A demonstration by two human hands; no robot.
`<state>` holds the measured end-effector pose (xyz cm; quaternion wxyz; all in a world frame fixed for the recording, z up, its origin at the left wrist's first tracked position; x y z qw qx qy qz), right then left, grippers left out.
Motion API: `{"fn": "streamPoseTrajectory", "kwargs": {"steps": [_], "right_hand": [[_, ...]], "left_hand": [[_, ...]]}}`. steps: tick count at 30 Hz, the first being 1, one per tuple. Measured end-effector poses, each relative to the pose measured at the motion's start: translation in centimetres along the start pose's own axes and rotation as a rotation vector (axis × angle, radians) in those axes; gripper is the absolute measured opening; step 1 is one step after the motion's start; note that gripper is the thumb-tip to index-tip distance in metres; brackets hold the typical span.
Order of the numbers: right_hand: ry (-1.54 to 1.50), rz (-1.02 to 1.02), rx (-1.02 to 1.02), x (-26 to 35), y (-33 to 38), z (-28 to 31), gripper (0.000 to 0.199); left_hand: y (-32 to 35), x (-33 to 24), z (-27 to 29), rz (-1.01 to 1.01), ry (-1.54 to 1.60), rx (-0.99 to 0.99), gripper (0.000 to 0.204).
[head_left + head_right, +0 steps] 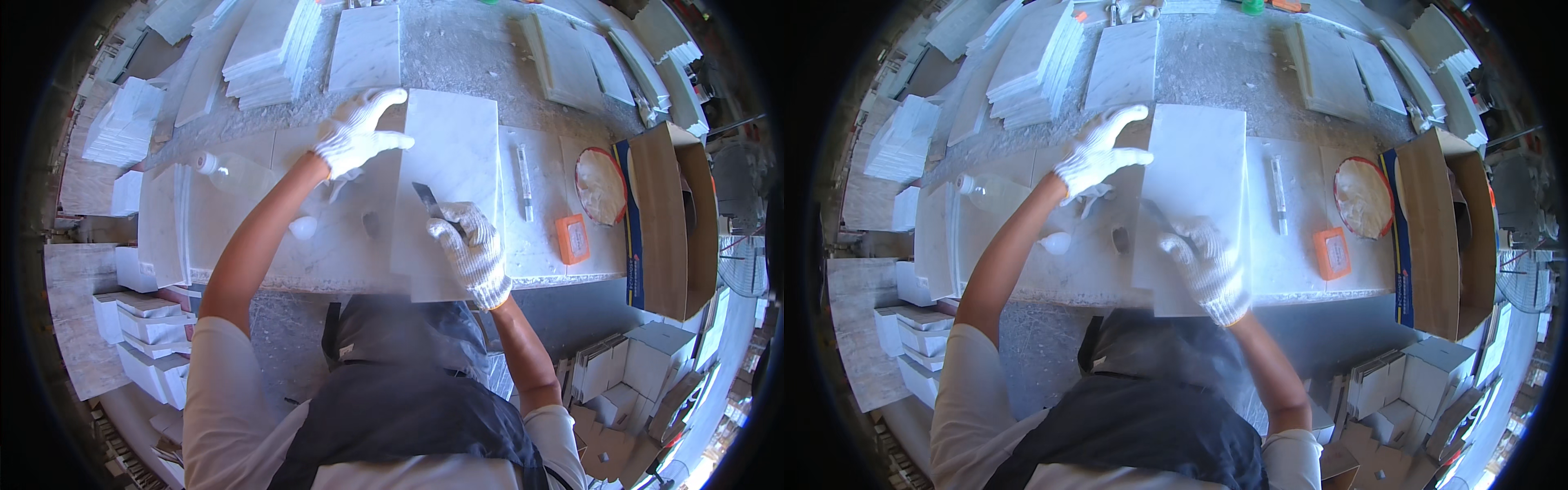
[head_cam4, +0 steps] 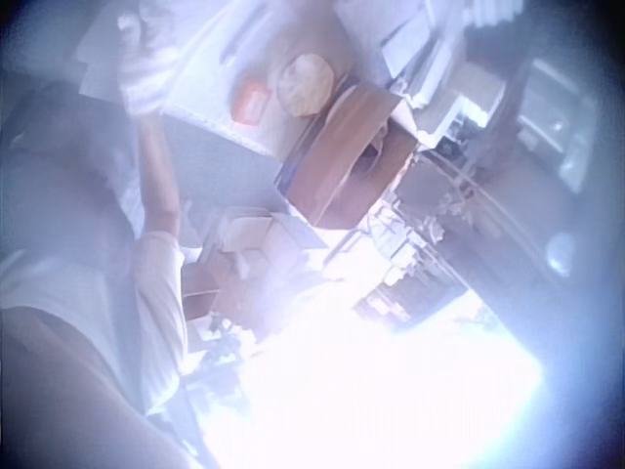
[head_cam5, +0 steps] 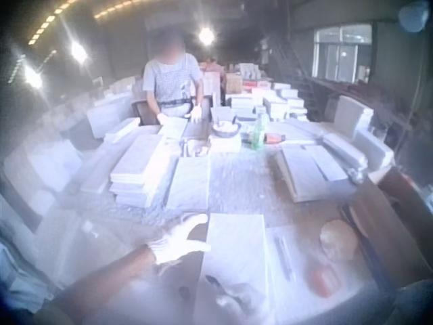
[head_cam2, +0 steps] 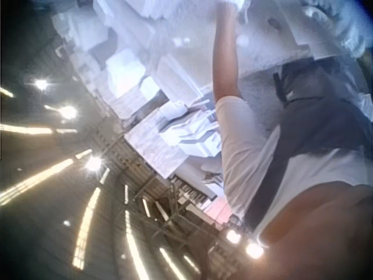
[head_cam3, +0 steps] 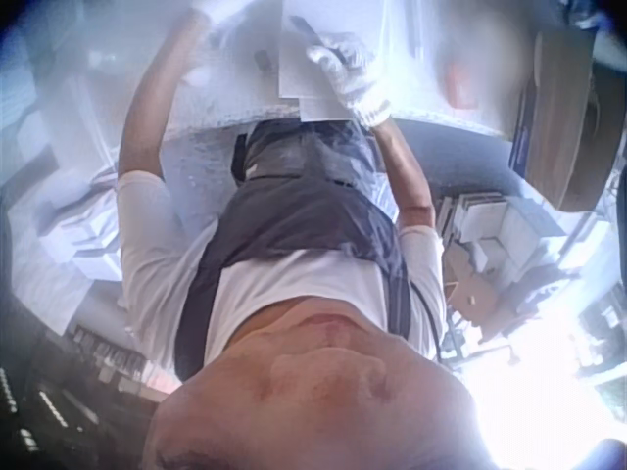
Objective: The person wipes the surface of white rectangular tiles with a cloth and then uses a small tool to scrape or clean the edges. The person repeats this process on multiple tiles, stacking the cleaned tiles on the table.
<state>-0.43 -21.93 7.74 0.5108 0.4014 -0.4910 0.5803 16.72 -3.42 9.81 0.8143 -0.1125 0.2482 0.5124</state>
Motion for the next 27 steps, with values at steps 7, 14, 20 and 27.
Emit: {"fn": "streamPoseTrajectory", "kwargs": {"steps": [7,14,20,27], "right_hand": [[0.055,0.057,0.041,-0.4,-1.7,-0.5,0.021],[-0.063,-0.125,0.055,-0.5,-2.0,0.2,0.02],[-0.172,-0.233,0.01,-1.4,-1.0,1.0,0.022],[-0.151,-0.111,-0.133,-1.4,-2.3,3.8,0.019]], "left_hand": [[-7.8,4.0,-2.6,-0.005,-0.018,0.265,0.1],[-11.0,4.9,-0.8,-0.012,-0.062,0.065,0.078],[-4.4,0.1,-0.8,-0.498,-0.442,-0.181,0.057],[-2.7,-1.9,-3.3,-0.465,-0.551,-0.324,0.055]]}}
Point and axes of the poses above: each hand's wrist, its own y-axis away from the middle knuckle, its own z-axis out of the back of the hand, x = y × z, the point moved 6 cm from there along -y, towards the middle knuckle, and after that the axes turned 10 degrees about -y, right-handed, at the moved point
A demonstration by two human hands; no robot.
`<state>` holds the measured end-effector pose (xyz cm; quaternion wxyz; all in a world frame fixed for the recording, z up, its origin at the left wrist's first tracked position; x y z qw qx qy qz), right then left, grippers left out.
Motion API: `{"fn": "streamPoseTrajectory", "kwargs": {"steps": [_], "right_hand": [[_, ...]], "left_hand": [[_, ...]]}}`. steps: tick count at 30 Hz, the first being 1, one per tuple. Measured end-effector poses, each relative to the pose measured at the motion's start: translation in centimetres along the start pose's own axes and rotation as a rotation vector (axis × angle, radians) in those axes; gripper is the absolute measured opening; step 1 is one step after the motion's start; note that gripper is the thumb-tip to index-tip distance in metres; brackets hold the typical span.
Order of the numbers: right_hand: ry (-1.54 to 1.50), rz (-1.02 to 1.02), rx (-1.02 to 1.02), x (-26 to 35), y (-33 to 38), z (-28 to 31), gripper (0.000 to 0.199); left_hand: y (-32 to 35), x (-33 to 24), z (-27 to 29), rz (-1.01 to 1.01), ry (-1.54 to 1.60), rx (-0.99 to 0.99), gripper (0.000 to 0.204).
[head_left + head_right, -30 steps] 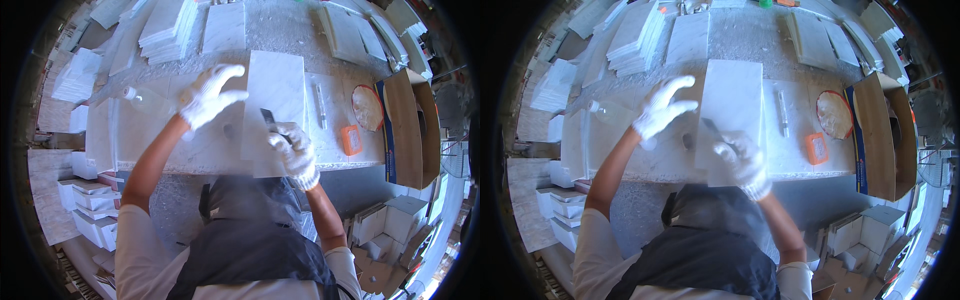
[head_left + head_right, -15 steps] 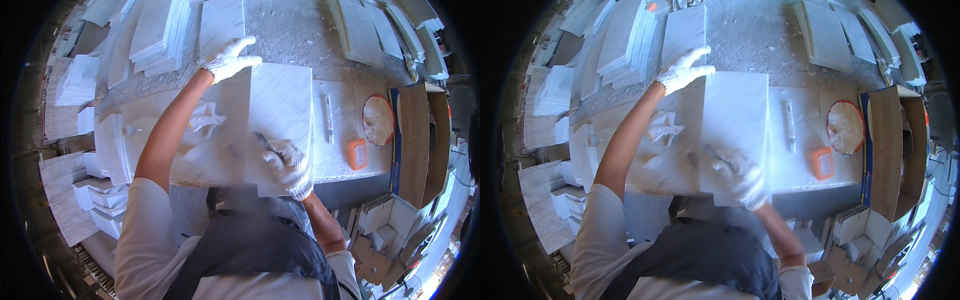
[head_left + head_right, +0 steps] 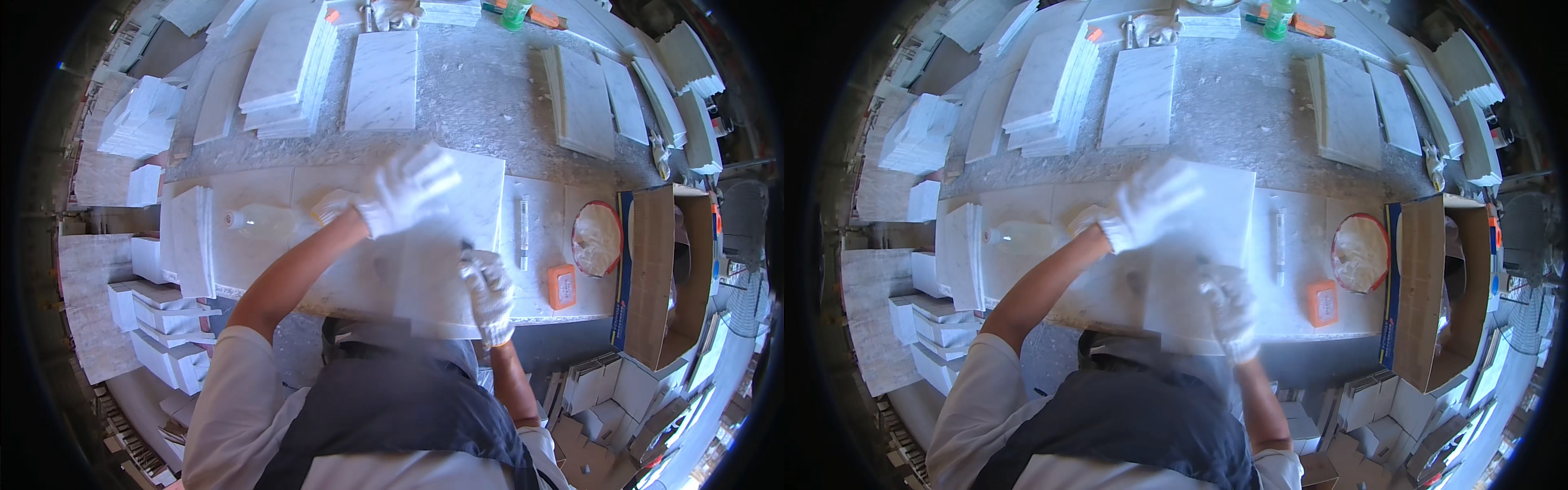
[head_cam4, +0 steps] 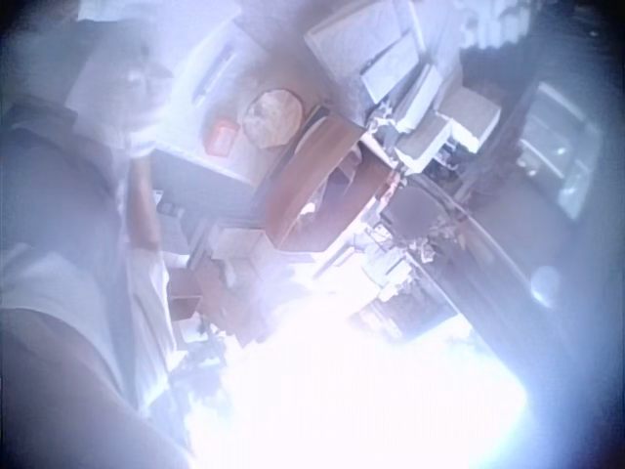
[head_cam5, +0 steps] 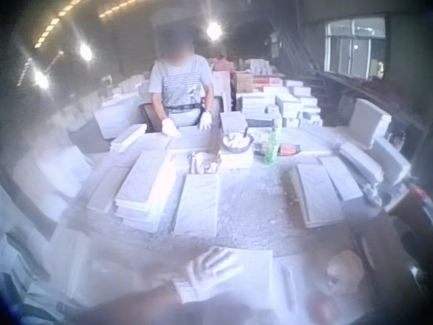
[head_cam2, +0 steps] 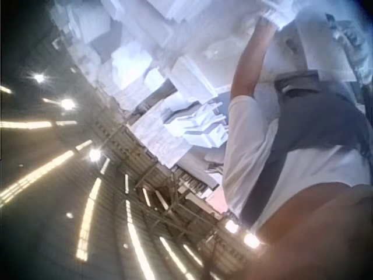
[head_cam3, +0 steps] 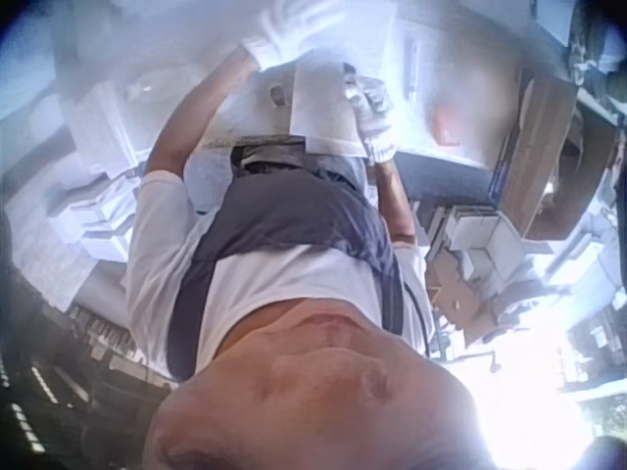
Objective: The person wipes the surface of white rectangular tiles with a cloth and then uses a small tool to scrape or clean the edges. The person repeats this process on multiple tiles, stacking the cleaned tiles on the table.
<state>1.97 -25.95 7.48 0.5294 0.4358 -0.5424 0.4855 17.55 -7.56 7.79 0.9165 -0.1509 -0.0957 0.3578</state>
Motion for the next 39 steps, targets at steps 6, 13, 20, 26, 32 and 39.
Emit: {"fn": "streamPoseTrajectory", "kwargs": {"steps": [6,13,20,26,32,39], "right_hand": [[0.084,-0.316,-0.127,-0.6,-2.6,1.2,0.036],[0.641,0.103,0.014,-0.2,-10.1,-6.9,0.048],[0.827,0.055,0.141,0.9,-11.3,-9.8,0.051],[0.77,0.069,0.133,1.2,-12.4,-10.8,0.051],[0.787,0.027,0.113,0.1,-12.3,-11.5,0.049],[0.746,0.102,0.078,0.7,-12.2,-11.1,0.045]], "left_hand": [[2.1,3.6,-1.2,0.696,-0.09,0.089,0.066],[9.2,-6.8,-0.1,0.874,0.559,0.085,0.073],[11.8,-9.0,-1.1,0.985,0.604,0.193,0.078],[12.0,-9.0,-1.9,0.934,0.671,0.091,0.076],[12.0,-9.1,-2.0,0.848,0.559,0.028,0.072],[11.9,-8.7,-1.3,0.854,0.564,0.083,0.072]]}}
Point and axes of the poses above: each hand's wrist, its own y-axis away from the middle knuckle, its own z-axis out of the back of the hand, x = y × z, the point moved 6 cm from there along -y, towards the middle knuckle, and after that the axes turned 10 degrees about -y, right-handed, at the moved point
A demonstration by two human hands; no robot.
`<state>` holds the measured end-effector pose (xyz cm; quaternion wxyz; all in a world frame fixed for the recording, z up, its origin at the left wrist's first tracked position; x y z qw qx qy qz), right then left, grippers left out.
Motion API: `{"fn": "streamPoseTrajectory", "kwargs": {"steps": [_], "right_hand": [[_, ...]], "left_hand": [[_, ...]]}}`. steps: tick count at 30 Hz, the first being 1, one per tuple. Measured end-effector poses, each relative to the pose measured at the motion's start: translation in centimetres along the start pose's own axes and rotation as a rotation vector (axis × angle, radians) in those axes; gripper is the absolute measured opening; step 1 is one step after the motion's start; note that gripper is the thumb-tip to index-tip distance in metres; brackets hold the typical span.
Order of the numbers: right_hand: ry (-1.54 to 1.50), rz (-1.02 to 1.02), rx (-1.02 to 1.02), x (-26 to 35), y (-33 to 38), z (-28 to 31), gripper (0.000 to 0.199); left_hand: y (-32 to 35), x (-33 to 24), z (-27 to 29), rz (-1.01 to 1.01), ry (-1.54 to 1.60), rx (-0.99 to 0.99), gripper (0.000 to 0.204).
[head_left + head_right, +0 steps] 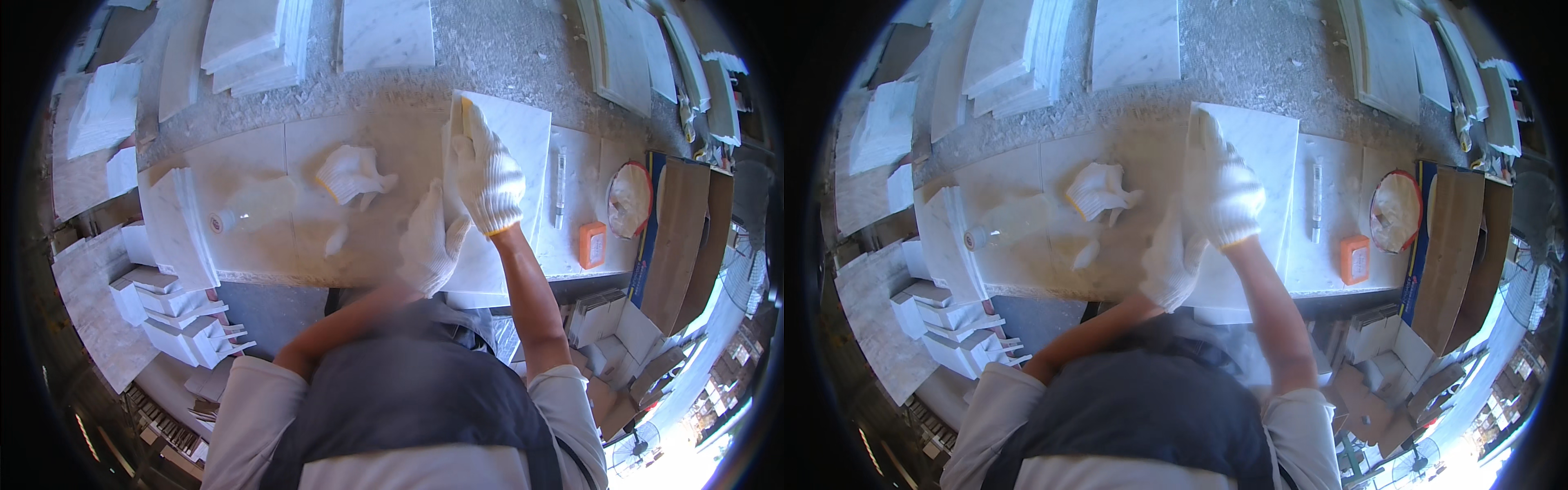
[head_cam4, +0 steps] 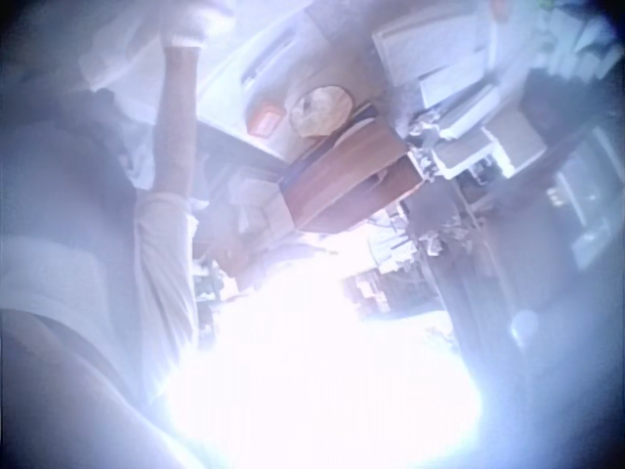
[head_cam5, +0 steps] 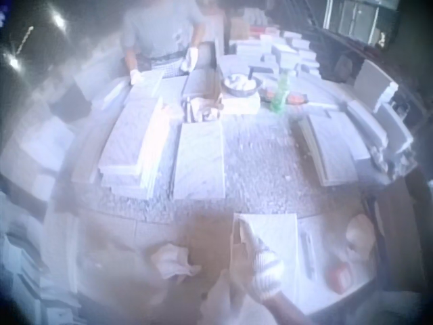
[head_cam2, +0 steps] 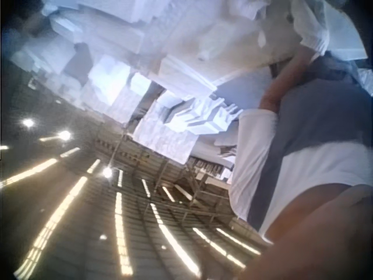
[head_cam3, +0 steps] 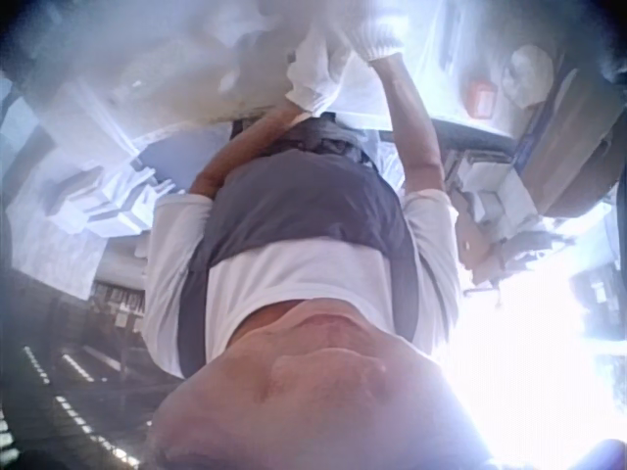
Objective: The person wipes the surface of white rectangular tiles with a cloth and then uses a small tool to scrape or clean the edges. The person repeats this process on multiple tiles, stacking the cleaned tiles on the table.
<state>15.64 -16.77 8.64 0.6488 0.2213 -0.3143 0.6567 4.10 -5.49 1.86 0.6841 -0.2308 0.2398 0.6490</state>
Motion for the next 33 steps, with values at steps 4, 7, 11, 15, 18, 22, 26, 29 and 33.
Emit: {"fn": "streamPoseTrajectory", "kwargs": {"steps": [4,7,11,15,18,22,26,29,33], "right_hand": [[0.06,0.099,-0.006,0.1,0.5,-0.3,0.043],[0.025,-0.006,0.024,-0.8,-0.4,-1.9,0.041],[-0.099,-0.084,0.045,-1.9,-0.2,-2.0,0.045],[-0.129,0.015,-0.073,-1.6,1.2,-0.2,0.046],[-0.027,0.061,-0.026,-1.1,0.4,-1.3,0.046],[-0.071,-0.043,0.055,-1.4,-1.3,-2.4,0.049],[-0.226,-0.167,0.092,-2.1,0.5,0.2,0.051],[-0.054,-0.131,0.094,-1.2,1.3,0.7,0.05],[-0.103,-0.058,0.149,-0.5,-1.6,-2.0,0.05]], "left_hand": [[-0.1,0.0,-0.1,-0.011,0.025,-0.036,0.071],[-0.1,-0.1,0.0,-0.072,0.001,-0.11,0.071],[0.0,0.3,-0.4,-0.01,0.02,-0.048,0.071],[-0.2,0.0,0.0,-0.074,-0.004,-0.109,0.072],[-0.1,0.3,-0.5,-0.03,0.029,-0.087,0.073],[0.0,0.4,-0.6,-0.034,0.01,-0.112,0.073],[0.1,0.3,-0.5,-0.014,0.007,-0.091,0.074],[0.1,0.2,-0.5,-0.014,-0.016,-0.093,0.075],[0.2,0.5,-0.6,0.014,-0.006,-0.069,0.074]]}}
Point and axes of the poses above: each hand's wrist, its own y-axis away from the middle knuckle, its own z-axis out of the back of the hand, x = y × z, the point moved 6 cm from there along -y, towards the middle knuckle, and after that the axes turned 10 degrees about -y, right-handed, at the moved point
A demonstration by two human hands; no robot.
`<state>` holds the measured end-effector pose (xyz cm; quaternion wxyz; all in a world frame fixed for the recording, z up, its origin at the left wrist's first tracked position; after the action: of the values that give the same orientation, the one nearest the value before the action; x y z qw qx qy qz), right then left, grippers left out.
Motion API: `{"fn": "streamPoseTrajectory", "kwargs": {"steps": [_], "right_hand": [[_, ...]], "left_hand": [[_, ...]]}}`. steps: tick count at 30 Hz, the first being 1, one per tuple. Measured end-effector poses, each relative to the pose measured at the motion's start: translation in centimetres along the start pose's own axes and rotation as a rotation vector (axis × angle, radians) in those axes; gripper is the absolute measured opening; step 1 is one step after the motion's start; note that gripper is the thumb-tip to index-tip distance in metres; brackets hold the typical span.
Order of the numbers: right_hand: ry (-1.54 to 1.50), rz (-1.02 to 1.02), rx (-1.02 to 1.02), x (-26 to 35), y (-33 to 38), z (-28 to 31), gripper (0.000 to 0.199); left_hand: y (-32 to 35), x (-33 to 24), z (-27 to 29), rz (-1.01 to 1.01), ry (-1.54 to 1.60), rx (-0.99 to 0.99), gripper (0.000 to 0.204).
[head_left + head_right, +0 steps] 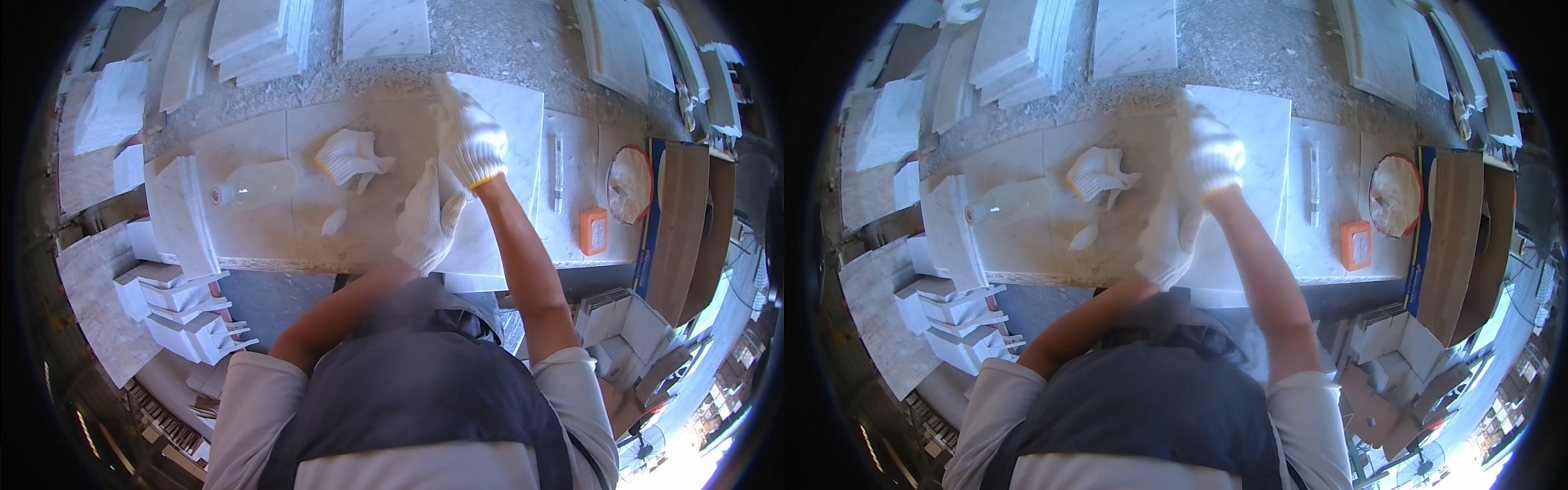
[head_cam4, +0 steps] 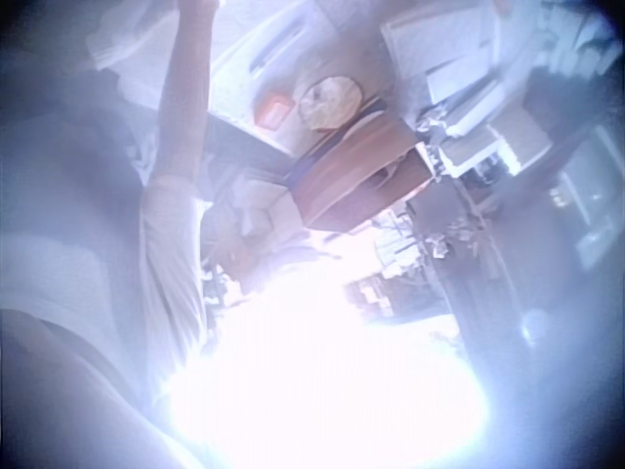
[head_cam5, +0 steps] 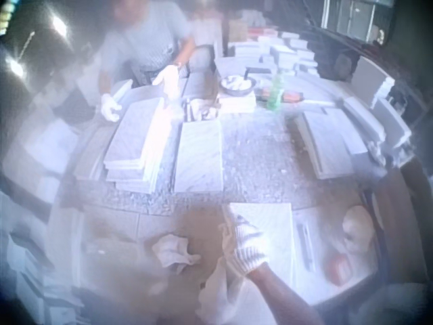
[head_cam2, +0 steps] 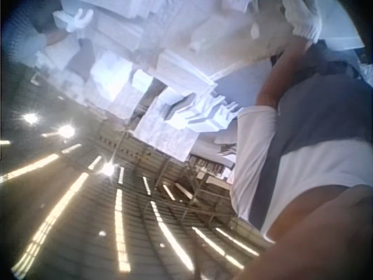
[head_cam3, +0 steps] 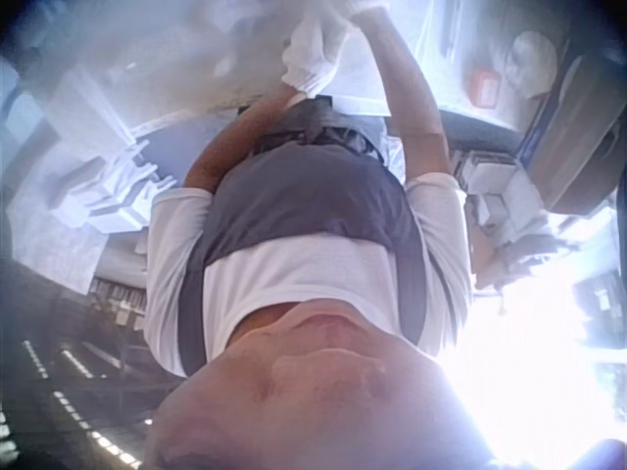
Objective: The person wipes the surface of white rectangular tiles with a cloth and then uses a small tool to scrape or clean the edges. The person repeats this process on multiple tiles, stacking the cleaned tiles on the table.
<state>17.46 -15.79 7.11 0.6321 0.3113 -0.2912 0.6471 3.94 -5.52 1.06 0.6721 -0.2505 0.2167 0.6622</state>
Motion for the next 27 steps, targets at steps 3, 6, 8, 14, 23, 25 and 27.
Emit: {"fn": "streamPoseTrajectory", "kwargs": {"steps": [3,6,8,14,23,25,27], "right_hand": [[-0.267,0.165,0.121,0.2,-0.3,-0.8,0.049],[-0.452,0.209,0.047,-1.1,4.2,1.8,0.052],[-0.516,0.072,0.047,-3.4,8.5,4.6,0.055],[-1.056,-0.583,-0.187,-12.7,20.2,10.7,0.055],[-0.913,-0.407,-0.184,-16.2,26.0,12.0,0.033],[-0.811,-0.502,-0.167,-15.7,27.0,11.8,0.038],[-0.689,-0.584,-0.131,-14.9,27.5,11.2,0.047]], "left_hand": [[0.1,0.0,0.1,0.017,0.011,0.021,0.074],[-0.1,-0.2,0.2,0.095,0.028,0.066,0.074],[-0.6,-1.1,1.1,0.054,-0.005,-0.003,0.071],[-1.2,-6.0,2.7,-0.471,-0.332,-0.028,0.061],[-14.8,-3.1,2.7,-0.261,-0.729,-0.236,0.06],[-13.3,-4.2,2.7,-0.474,-0.604,-0.268,0.059],[-10.1,-5.3,1.9,-0.586,-0.611,-0.225,0.054]]}}
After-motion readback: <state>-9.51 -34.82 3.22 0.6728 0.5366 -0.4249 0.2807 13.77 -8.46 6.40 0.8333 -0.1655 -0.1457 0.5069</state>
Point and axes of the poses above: each hand's wrist, its own y-axis away from the middle knuckle, its own z-axis out of the back of the hand, x = y × z, the point moved 6 cm from there along -y, towards the middle knuckle, and after that the axes turned 10 degrees about -y, right-handed, at the moved point
